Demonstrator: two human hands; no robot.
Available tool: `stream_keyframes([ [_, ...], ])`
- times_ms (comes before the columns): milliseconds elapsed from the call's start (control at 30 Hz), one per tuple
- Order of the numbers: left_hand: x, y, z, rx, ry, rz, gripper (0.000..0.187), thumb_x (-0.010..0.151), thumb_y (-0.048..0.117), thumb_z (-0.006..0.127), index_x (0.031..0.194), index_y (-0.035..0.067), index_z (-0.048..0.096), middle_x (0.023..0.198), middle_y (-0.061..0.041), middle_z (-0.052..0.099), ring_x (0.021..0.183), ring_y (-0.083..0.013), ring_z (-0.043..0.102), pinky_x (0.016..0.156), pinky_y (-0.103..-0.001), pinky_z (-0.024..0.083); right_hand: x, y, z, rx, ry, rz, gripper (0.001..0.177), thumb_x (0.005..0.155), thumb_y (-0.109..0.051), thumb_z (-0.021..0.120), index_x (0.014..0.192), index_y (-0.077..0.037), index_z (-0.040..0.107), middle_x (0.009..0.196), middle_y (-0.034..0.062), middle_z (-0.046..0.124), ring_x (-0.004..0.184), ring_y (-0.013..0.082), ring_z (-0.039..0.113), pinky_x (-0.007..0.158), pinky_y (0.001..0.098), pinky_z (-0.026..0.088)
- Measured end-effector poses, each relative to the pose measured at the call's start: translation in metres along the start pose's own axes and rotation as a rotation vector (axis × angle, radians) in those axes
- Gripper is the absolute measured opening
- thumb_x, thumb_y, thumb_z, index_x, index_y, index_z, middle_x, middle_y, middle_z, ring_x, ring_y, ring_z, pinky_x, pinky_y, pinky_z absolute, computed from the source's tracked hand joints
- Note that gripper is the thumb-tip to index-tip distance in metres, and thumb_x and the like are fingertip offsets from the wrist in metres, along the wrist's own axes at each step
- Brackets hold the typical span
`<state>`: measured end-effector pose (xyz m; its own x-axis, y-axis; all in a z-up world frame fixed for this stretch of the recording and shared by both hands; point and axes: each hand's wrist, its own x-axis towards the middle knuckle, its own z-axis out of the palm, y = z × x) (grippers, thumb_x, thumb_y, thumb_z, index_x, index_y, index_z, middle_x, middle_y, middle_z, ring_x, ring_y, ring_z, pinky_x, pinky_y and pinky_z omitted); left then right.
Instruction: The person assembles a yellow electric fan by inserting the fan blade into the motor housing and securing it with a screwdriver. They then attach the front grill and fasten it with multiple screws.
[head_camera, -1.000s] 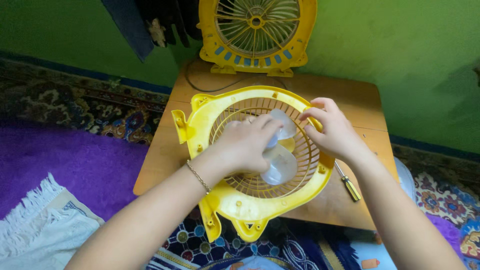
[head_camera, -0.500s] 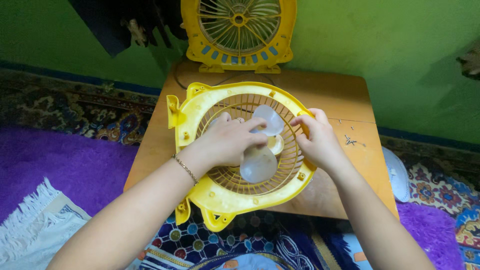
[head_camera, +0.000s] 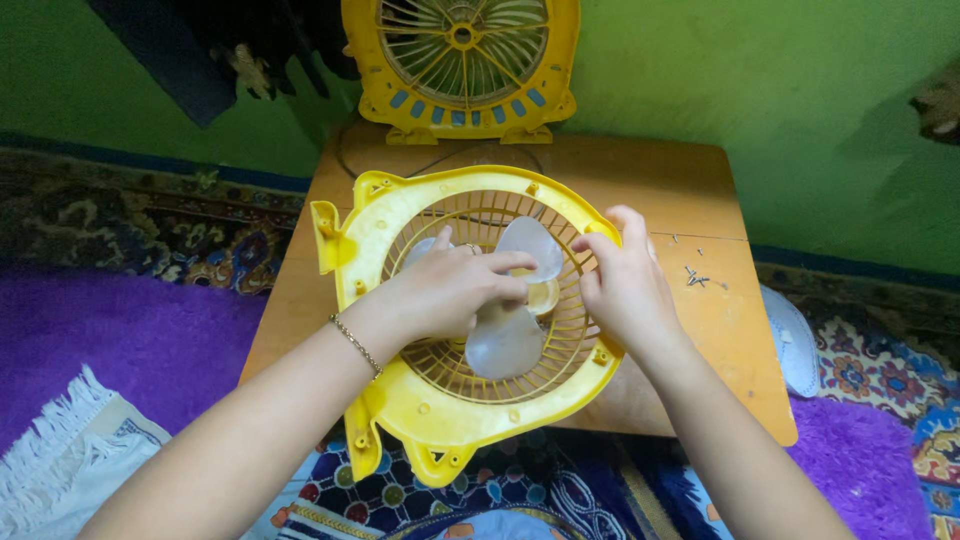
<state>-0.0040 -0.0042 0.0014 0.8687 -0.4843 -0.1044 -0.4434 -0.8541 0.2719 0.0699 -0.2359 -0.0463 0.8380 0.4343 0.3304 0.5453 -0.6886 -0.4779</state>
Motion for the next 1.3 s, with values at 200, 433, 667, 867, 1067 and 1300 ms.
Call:
stream_keyframes([
  [200,-0.008,-0.004,0.007,-0.020,0.065,0.010,0.039,0.073,0.001,0.067,0.104,0.025,0.070,0.148,0.013,0.053,0.108,-0.0256,0.066,0.106,-0.072,0.032,0.002,-0.014,-0.008,-0.541,-0.236,-0.361,0.013,0.084,-0.019,0.068,0.094,-0.020,0.076,0.103,-0.0024,0.063,0.114,0.0235,0.052,0.098,0.0504,0.035],
  [433,-0.022,-0.008,0.010,-0.022,0.181,0.034,0.060,0.073,0.004,0.067,0.126,0.034,0.065,0.144,0.004,0.055,0.108,-0.0275,0.064,0.081,-0.052,0.052,0.013,-0.021,0.002,-0.637,-0.370,-0.615,0.055,0.072,-0.034,0.067,0.126,-0.023,0.064,0.118,-0.0035,0.066,0.120,0.0263,0.050,0.099,0.0693,0.028],
  [667,-0.027,-0.015,0.016,-0.035,0.233,0.015,0.057,0.078,0.009,0.067,0.129,0.035,0.064,0.146,0.002,0.055,0.108,-0.0280,0.066,0.082,-0.051,0.053,0.029,-0.035,0.011,-0.838,-0.751,-0.400,0.042,0.094,-0.029,0.059,0.136,-0.025,0.059,0.131,-0.0078,0.063,0.136,0.0195,0.046,0.111,0.0583,0.030],
  [867,-0.032,-0.023,0.012,-0.114,0.249,-0.040,0.092,0.068,0.022,0.077,0.150,0.041,0.040,0.153,-0.010,0.045,0.094,-0.0360,0.069,0.083,-0.049,0.054,0.046,-0.044,0.018,-0.885,-0.820,-0.474,0.066,0.075,-0.045,0.073,0.135,-0.027,0.055,0.138,-0.0035,0.053,0.132,0.0227,0.041,0.109,0.0550,0.025],
  [1067,-0.038,-0.015,0.015,-0.049,0.246,-0.080,0.117,0.057,0.026,0.088,0.154,0.044,0.026,0.154,-0.012,0.040,0.087,-0.0362,0.071,0.078,-0.052,0.051,0.045,-0.031,0.022,-0.968,-0.728,-0.619,0.066,0.069,-0.031,0.079,0.132,-0.024,0.058,0.131,-0.0056,0.058,0.129,0.0181,0.047,0.110,0.0521,0.027],
  [1300,-0.037,-0.021,0.021,-0.020,0.288,-0.024,0.111,0.065,0.022,0.085,0.154,0.053,0.026,0.146,-0.007,0.048,0.082,-0.0347,0.067,0.076,-0.050,0.051,0.047,-0.027,0.024,-0.851,-0.718,-0.541,0.059,0.073,-0.017,0.075,0.128,-0.032,0.062,0.108,-0.0063,0.067,0.111,0.0156,0.059,0.101,0.0445,0.035],
])
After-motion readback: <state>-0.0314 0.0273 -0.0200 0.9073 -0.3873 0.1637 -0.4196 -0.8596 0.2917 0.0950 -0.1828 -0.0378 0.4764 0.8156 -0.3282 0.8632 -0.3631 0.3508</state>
